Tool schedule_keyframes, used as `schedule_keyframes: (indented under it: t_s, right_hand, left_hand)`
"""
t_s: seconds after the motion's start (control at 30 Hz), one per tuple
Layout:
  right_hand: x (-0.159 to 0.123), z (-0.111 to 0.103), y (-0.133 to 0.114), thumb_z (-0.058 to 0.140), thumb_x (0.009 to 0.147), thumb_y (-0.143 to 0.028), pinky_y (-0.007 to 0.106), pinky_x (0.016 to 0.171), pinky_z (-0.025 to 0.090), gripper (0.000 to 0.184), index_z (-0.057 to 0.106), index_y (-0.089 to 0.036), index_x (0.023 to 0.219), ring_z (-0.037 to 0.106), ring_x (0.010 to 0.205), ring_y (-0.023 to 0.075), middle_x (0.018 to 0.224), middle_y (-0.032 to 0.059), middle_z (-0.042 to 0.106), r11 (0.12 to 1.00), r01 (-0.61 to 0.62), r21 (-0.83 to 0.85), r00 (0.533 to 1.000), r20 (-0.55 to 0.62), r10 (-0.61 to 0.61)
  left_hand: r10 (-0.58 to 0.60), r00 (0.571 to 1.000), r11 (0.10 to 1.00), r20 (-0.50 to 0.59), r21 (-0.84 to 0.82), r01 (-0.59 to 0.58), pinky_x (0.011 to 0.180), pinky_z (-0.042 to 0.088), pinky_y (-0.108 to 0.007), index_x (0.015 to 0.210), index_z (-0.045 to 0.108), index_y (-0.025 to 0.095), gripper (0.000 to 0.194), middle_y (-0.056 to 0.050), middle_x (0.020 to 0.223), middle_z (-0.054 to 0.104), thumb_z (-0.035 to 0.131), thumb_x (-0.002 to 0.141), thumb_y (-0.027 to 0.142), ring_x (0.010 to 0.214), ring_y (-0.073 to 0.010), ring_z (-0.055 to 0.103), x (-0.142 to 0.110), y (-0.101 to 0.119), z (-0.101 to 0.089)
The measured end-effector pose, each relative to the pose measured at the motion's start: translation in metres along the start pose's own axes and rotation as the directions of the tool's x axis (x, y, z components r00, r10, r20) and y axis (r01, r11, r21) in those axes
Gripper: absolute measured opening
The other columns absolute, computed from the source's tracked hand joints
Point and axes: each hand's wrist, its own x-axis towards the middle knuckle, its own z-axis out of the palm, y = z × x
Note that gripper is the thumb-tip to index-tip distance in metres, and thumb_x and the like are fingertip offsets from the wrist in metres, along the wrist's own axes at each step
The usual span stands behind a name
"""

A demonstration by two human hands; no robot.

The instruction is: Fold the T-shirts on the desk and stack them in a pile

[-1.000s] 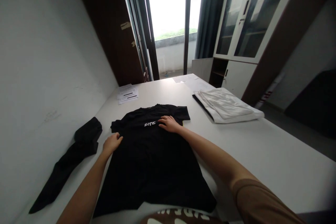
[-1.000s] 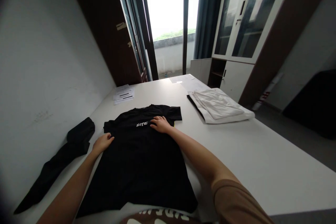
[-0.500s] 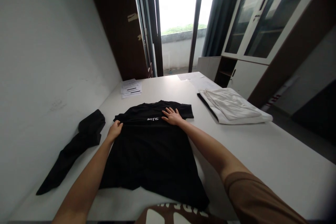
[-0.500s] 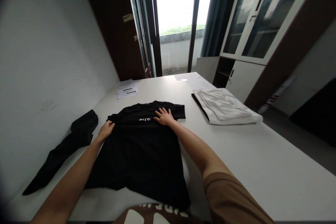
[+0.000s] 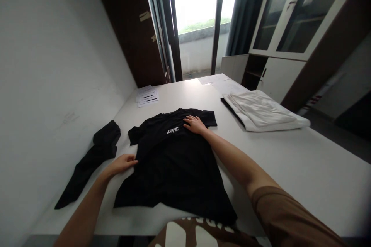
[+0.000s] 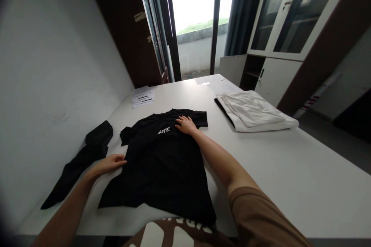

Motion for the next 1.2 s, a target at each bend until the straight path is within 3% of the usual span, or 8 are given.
schedule_keyframes:
  t_s: [0.17,0.27,0.37,0.57,0.7,0.8,1.0,1.2]
  right_hand:
    - [-0.002,-0.001,-0.001,0.046,0.102,-0.056,0.052,0.124,0.018,0.055,0.054,-0.029,0.149,0.031,0.151,0.0272,0.161,0.0070,0.040,1.000,-0.004,0.007,1.000,-0.026,0.004]
    - [-0.006,-0.001,-0.001,0.047,0.102,-0.055,0.051,0.124,0.020,0.052,0.056,-0.029,0.147,0.034,0.150,0.0269,0.160,0.0068,0.043,1.000,0.001,0.004,0.999,-0.047,0.000]
    - [-0.008,-0.001,-0.001,0.048,0.102,-0.054,0.052,0.123,0.022,0.050,0.058,-0.030,0.145,0.036,0.148,0.0269,0.158,0.0064,0.045,1.000,0.006,0.006,0.998,-0.061,-0.006]
    - [-0.008,0.000,0.000,0.051,0.101,-0.052,0.051,0.123,0.023,0.047,0.060,-0.030,0.142,0.038,0.147,0.0274,0.156,0.0070,0.048,1.000,0.010,0.013,0.997,-0.079,-0.009]
    - [-0.009,-0.002,0.000,0.050,0.101,-0.052,0.051,0.122,0.024,0.047,0.061,-0.029,0.141,0.040,0.146,0.0275,0.155,0.0072,0.049,0.999,0.026,0.021,0.996,-0.090,-0.024]
    - [-0.012,-0.004,-0.001,0.051,0.101,-0.051,0.050,0.122,0.024,0.046,0.061,-0.029,0.140,0.040,0.145,0.0275,0.154,0.0075,0.050,1.000,0.022,0.016,0.996,-0.090,-0.021]
    - [-0.013,-0.008,-0.002,0.054,0.100,-0.048,0.046,0.120,0.027,0.043,0.064,-0.030,0.137,0.043,0.143,0.0261,0.151,0.0064,0.053,0.999,0.041,0.011,0.994,-0.100,-0.040]
    - [-0.008,-0.026,0.010,0.050,0.102,-0.042,0.036,0.110,0.037,0.034,0.075,-0.025,0.117,0.061,0.119,0.0233,0.125,0.0064,0.070,0.998,-0.025,0.061,0.984,-0.176,0.035]
  left_hand:
    - [-0.011,0.989,0.995,-0.149,0.098,0.026,0.063,0.044,-0.027,0.073,0.055,0.022,0.041,0.001,0.069,0.058,0.051,0.084,0.061,0.067,-0.0180,0.056,-0.020,-0.018,-0.001]
    - [-0.035,0.958,0.990,-0.284,0.125,0.073,0.067,0.047,-0.029,0.075,0.055,0.023,0.037,0.000,0.071,0.060,0.045,0.086,0.057,0.070,-0.0199,0.059,-0.010,-0.021,-0.001]
    - [0.031,0.923,0.983,-0.385,0.178,0.042,0.076,0.049,-0.031,0.083,0.059,0.023,0.033,-0.002,0.081,0.066,0.045,0.089,0.053,0.080,-0.0225,0.064,0.009,-0.006,0.001]
    - [0.192,0.899,0.943,-0.394,0.327,-0.058,0.083,0.048,-0.032,0.094,0.064,0.024,0.024,-0.004,0.095,0.070,0.047,0.094,0.040,0.088,-0.0219,0.064,0.058,0.049,0.006]
    - [0.313,0.871,0.856,-0.380,0.509,-0.085,0.093,0.046,-0.036,0.093,0.066,0.021,0.021,-0.008,0.100,0.067,0.048,0.095,0.034,0.098,-0.0245,0.062,0.105,0.073,0.019]
    - [0.291,0.893,0.807,-0.345,0.589,-0.035,0.096,0.046,-0.040,0.108,0.067,0.021,0.026,-0.013,0.116,0.065,0.053,0.095,0.039,0.111,-0.0290,0.059,0.139,0.084,0.033]
    - [0.149,0.915,0.798,-0.376,0.591,0.113,0.105,0.041,-0.055,0.145,0.051,0.021,0.060,-0.023,0.152,0.044,0.043,0.099,0.058,0.138,-0.0411,0.042,0.180,0.084,0.052]
    - [0.112,0.930,0.812,-0.351,0.572,0.118,0.118,0.016,-0.068,0.161,0.032,0.026,0.072,-0.015,0.169,0.021,0.028,0.100,0.065,0.155,-0.0406,0.018,0.201,0.062,0.051]
